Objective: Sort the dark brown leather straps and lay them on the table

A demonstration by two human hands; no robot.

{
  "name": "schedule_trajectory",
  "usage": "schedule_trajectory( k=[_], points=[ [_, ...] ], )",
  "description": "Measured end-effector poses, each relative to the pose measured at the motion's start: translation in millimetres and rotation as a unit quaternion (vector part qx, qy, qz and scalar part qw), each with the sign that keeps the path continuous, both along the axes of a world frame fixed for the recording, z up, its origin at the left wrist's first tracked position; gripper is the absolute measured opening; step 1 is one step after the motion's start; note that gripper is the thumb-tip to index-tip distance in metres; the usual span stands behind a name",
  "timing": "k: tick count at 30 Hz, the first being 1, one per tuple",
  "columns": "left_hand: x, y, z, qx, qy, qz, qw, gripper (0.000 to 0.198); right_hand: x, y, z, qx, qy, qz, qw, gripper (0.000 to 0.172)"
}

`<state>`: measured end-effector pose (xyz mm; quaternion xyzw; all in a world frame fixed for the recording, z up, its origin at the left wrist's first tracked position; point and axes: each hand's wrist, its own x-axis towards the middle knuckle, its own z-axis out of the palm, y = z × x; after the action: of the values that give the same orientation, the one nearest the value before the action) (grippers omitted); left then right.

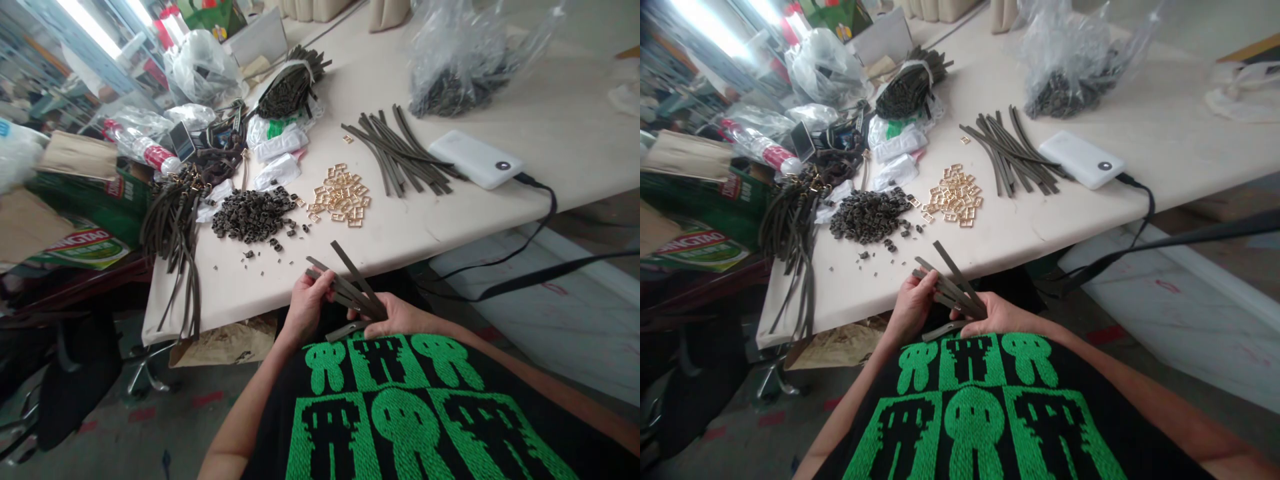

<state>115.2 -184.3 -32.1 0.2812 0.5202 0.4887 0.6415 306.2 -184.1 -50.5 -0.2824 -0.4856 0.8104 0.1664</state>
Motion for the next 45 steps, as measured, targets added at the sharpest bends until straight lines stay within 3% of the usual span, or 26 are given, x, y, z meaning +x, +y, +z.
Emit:
schedule_trajectory(
  k=[4,7,10,15,22,30,37,45],
  points=[
    [-0.2,-4.6,-3.4,0.006,0.017,-0.024,1.0,0.037,0.4,-2.1,-2.4,0.028,-0.032,-0.111,0.993,0.036],
    [0.8,-7.4,-2.9,0.024,0.045,-0.031,0.998,0.036,1.9,-3.5,-5.3,0.033,-0.022,-0.17,0.985,0.04],
    [4.3,-9.2,0.7,0.043,0.088,-0.047,0.994,0.038,2.8,-2.3,-4.7,0.044,-0.028,-0.161,0.986,0.047],
    [11.2,-9.6,7.8,0.051,0.111,-0.105,0.987,0.041,-0.1,1.5,-1.9,0.052,-0.054,-0.136,0.988,0.045],
    [5.0,-9.5,5.5,0.096,0.146,-0.014,0.984,0.024,-3.8,-2.9,-16.3,-0.035,0.037,-0.198,0.979,0.044],
    [16.0,-9.1,-3.1,0.023,0.059,-0.081,0.995,0.037,-5.2,-2.8,-21.1,-0.091,0.121,-0.194,0.969,0.035],
    [17.2,-8.8,-3.2,0.064,0.044,-0.019,0.997,0.03,-1.9,-1.6,-20.3,-0.109,0.15,-0.211,0.96,0.034],
    [14.9,-11.6,-8.6,0.061,0.003,-0.035,0.998,0.027,-0.4,-3.1,-12.1,-0.133,0.15,-0.172,0.965,0.029]
  ],
)
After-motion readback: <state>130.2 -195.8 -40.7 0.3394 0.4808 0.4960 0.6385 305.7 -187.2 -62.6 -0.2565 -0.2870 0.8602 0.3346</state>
